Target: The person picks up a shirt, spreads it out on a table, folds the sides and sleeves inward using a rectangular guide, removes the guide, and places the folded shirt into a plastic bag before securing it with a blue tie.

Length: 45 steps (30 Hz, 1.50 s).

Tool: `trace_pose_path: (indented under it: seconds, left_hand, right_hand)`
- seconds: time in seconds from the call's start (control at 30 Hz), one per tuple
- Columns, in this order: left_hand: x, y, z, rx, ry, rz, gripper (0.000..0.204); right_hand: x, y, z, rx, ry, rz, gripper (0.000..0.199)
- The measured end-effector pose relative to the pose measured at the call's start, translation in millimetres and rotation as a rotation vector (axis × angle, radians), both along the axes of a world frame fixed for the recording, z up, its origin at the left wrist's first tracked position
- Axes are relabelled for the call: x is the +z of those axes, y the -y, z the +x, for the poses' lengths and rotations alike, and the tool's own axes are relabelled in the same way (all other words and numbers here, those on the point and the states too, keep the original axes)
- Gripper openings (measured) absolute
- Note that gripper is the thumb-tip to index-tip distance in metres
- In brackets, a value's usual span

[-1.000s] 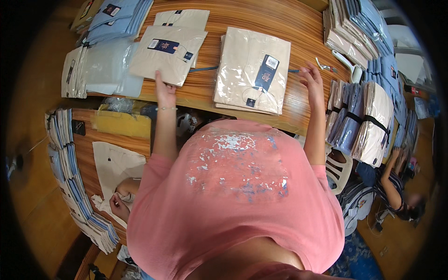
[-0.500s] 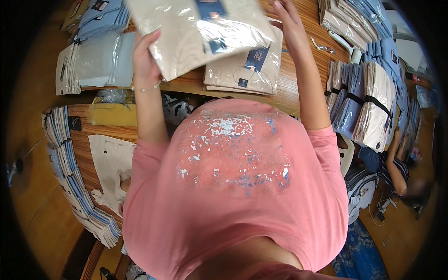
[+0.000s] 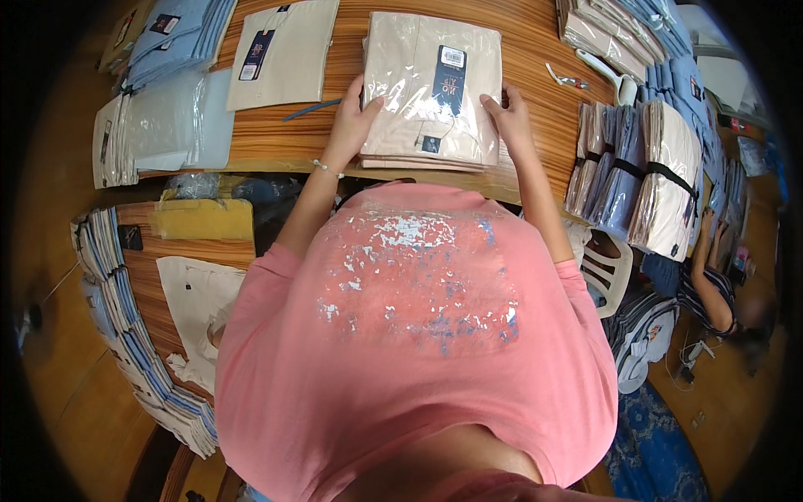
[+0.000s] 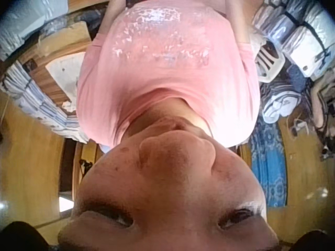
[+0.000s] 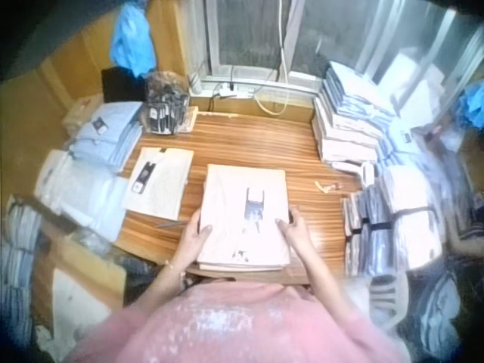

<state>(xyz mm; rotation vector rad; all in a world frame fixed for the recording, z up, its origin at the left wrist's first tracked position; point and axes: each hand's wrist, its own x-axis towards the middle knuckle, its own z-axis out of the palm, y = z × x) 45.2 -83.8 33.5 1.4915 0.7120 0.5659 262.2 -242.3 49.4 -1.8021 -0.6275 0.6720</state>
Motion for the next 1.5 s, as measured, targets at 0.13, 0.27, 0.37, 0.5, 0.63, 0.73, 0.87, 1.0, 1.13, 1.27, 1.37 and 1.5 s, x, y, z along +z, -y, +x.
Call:
trace_pose_path:
  seconds: [0.13,0.27,0.37,0.5,0.63,0.73,0.87,1.0,1.13,1.27,1.37,1.5]
  left_hand:
    - [8.7,11.9,-7.3,0.034,0.103,0.013,0.06]
    - [7.9,-14.2,-13.4,0.171,-0.123,0.208,0.072]
    - [13.2,-103.6,-17.9,0.394,-0.13,0.474,0.075]
    - [-45.4,-308.5,-86.4,0.632,-0.607,0.618,0.06]
    - [-25.7,-336.0,-52.4,0.375,-0.869,0.346,0.05]
    - [-1.8,-345.1,-62.3,0.107,-0.504,-0.224,0.05]
    - [30.1,-304.0,-58.7,0.312,-0.013,-0.075,0.033]
    - [155.1,-199.6,-39.7,0.231,0.07,0.302,0.026]
    - [238.9,-117.0,-23.2,0.213,0.277,0.45,0.027]
    - [252.2,-84.3,5.9,-0.147,0.604,0.166,0.028]
    - [216.8,-85.8,15.1,-0.073,0.526,-0.387,0.033]
    - [131.0,-74.9,20.1,0.186,0.261,-0.345,0.025]
  right_hand:
    - [-4.0,3.2,-3.7,0.034,-0.017,0.028,0.042]
    - [-7.7,12.5,-2.8,0.034,0.249,-0.089,0.052]
    - [-2.0,30.4,8.0,-0.048,0.327,-0.1,0.057]
    - [31.8,38.6,0.0,-0.045,-0.045,0.027,0.047]
    - [60.7,61.6,-4.4,-0.242,-0.34,0.107,0.036]
    - [73.6,66.5,-4.5,-0.238,-0.341,0.173,0.032]
    - [77.5,43.9,-3.2,-0.201,-0.207,0.195,0.034]
    - [87.3,-11.5,6.4,0.056,0.019,0.274,0.036]
    - [110.8,-87.4,5.5,0.087,0.219,0.45,0.051]
    - [154.9,-90.9,7.5,0.256,-0.276,0.687,0.064]
    - [170.7,-63.4,13.3,0.306,-0.18,0.692,0.075]
    - [111.2,-48.2,16.3,0.087,-0.087,0.44,0.057]
